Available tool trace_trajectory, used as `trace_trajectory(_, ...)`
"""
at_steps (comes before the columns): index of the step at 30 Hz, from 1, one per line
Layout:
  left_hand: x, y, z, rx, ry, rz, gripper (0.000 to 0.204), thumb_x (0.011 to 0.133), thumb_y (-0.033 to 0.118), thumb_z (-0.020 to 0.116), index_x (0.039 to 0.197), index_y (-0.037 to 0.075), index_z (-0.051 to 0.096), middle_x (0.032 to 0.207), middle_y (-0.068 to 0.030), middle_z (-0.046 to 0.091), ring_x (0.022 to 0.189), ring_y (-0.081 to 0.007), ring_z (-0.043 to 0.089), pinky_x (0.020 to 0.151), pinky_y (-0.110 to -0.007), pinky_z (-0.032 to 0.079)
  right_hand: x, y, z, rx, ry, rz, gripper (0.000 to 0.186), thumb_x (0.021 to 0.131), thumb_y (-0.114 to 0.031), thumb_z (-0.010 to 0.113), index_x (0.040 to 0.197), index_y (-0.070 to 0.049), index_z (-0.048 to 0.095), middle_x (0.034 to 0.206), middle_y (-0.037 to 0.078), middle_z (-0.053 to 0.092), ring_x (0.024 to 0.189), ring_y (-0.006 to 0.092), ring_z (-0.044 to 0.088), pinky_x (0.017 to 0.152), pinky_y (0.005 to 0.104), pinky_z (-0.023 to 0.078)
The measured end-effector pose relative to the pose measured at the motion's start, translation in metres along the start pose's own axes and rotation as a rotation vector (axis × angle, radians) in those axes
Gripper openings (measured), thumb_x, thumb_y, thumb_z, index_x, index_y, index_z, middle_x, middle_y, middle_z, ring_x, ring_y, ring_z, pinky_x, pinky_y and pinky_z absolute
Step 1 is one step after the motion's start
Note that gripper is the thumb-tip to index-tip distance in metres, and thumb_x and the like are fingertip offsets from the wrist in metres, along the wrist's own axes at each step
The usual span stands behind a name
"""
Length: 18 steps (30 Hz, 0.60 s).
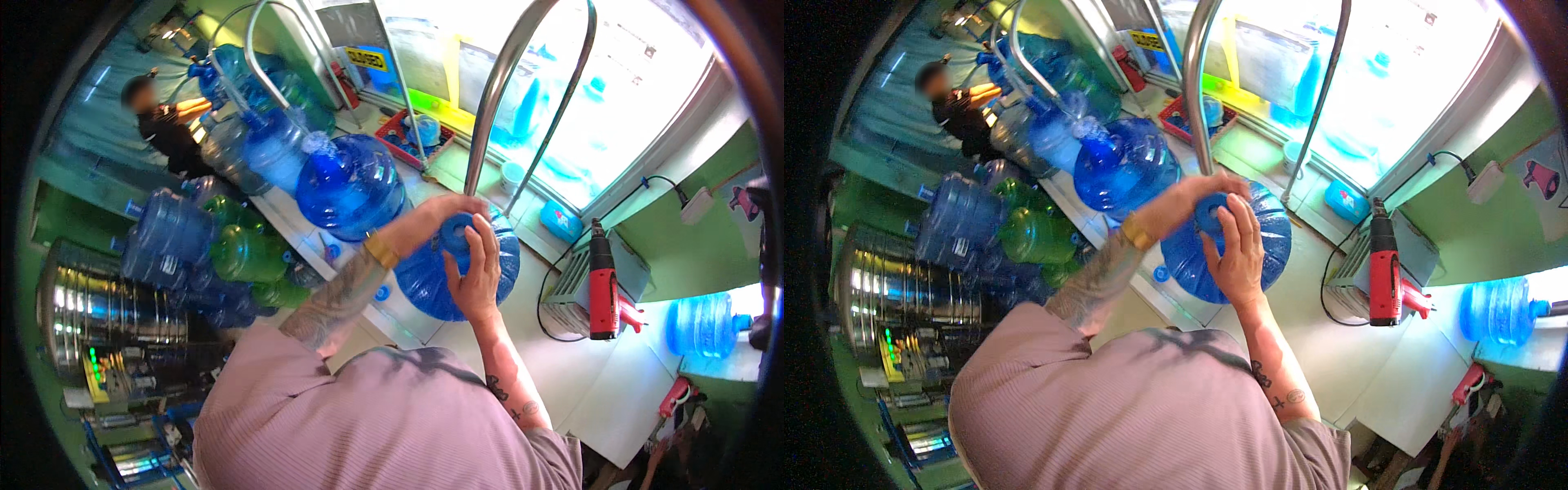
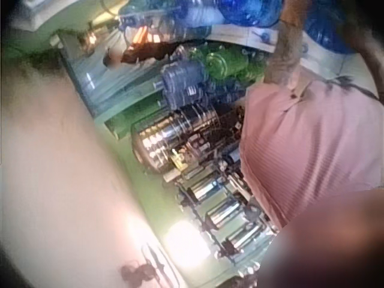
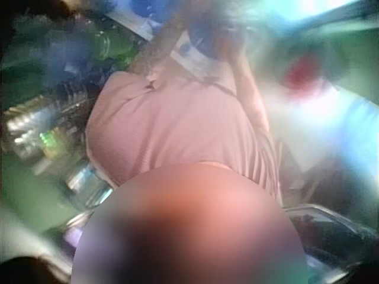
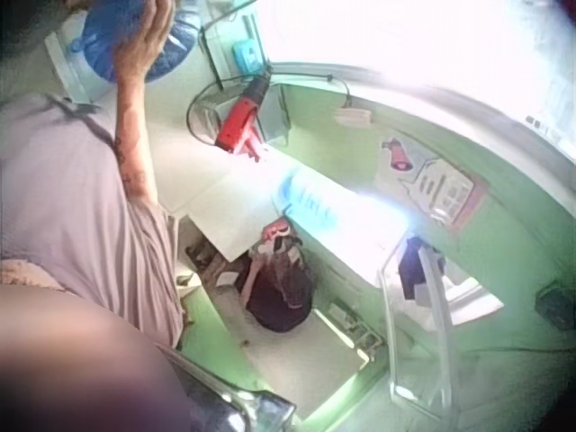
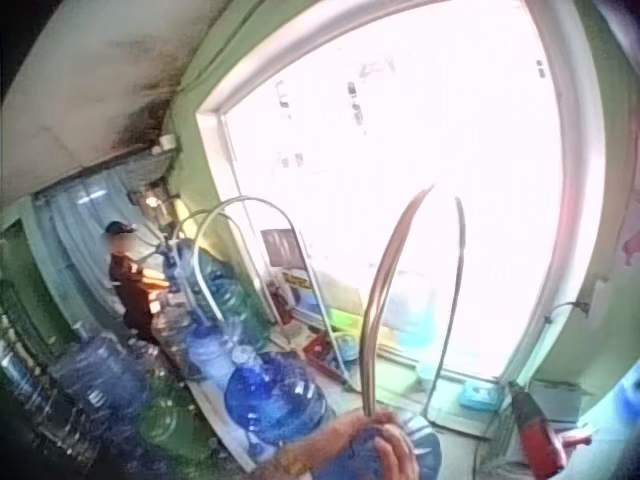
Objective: The person fills large blue water jugs from a tap, secures them with mesh caps, and uses a heat gun to shrink the caps. They then place the sealed jugs on a counter and repeat the process with additional jugs.
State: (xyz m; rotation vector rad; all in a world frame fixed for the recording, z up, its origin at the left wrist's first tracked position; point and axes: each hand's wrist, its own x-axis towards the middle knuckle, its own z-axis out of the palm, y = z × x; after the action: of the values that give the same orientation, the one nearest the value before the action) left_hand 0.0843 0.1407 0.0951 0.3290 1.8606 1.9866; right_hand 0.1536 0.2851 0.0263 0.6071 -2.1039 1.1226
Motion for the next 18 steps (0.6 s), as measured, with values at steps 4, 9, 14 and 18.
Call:
trace_trajectory(4, -0.027, -0.034, 0.026, -0.224, 0.152, 0.136, 0.032, 0.107, 0.023, 0.045, 0.121, 0.002, 0.065, 0.116, -0.0054, 0.066, 0.109, -0.0122, 0.059, 0.096, -0.026, 0.047, -0.004, 0.000, -0.004, -0.015, 0.018, -0.057, 0.061, 0.082, -0.009, 0.076, 0.136, -0.006, 0.047, 0.144, 0.017, 0.047, 0.133, 0.0367, 0.047, 0.109, 0.0462, 0.040)
trace_trajectory(9, -0.031, -0.046, 0.038, -0.246, 0.279, 0.236, 0.032, 0.107, 0.025, 0.046, 0.118, 0.002, 0.065, 0.112, -0.0037, 0.067, 0.102, -0.0102, 0.060, 0.089, -0.025, 0.049, -0.013, 0.002, -0.009, -0.054, 0.015, -0.091, 0.061, 0.080, -0.009, 0.077, 0.134, -0.011, 0.049, 0.145, 0.012, 0.048, 0.133, 0.0318, 0.047, 0.107, 0.0449, 0.039)
trace_trajectory(14, -0.037, -0.048, 0.044, -0.243, 0.288, 0.298, 0.032, 0.106, 0.026, 0.047, 0.114, 0.001, 0.066, 0.108, -0.0021, 0.066, 0.096, -0.0092, 0.060, 0.083, -0.024, 0.050, -0.016, -0.008, -0.006, -0.080, 0.065, -0.057, 0.059, 0.079, -0.008, 0.078, 0.131, -0.012, 0.050, 0.144, 0.012, 0.049, 0.131, 0.0317, 0.047, 0.107, 0.0453, 0.039)
trace_trajectory(18, -0.034, -0.062, 0.030, 0.137, 0.163, 0.427, 0.032, 0.105, 0.019, 0.042, 0.114, 0.002, 0.067, 0.109, -0.0089, 0.069, 0.102, -0.0165, 0.064, 0.091, -0.031, 0.051, -0.027, -0.033, -0.008, -0.146, 0.165, -0.032, 0.058, 0.080, -0.007, 0.079, 0.130, -0.012, 0.050, 0.143, 0.011, 0.049, 0.132, 0.0332, 0.046, 0.107, 0.0462, 0.039)
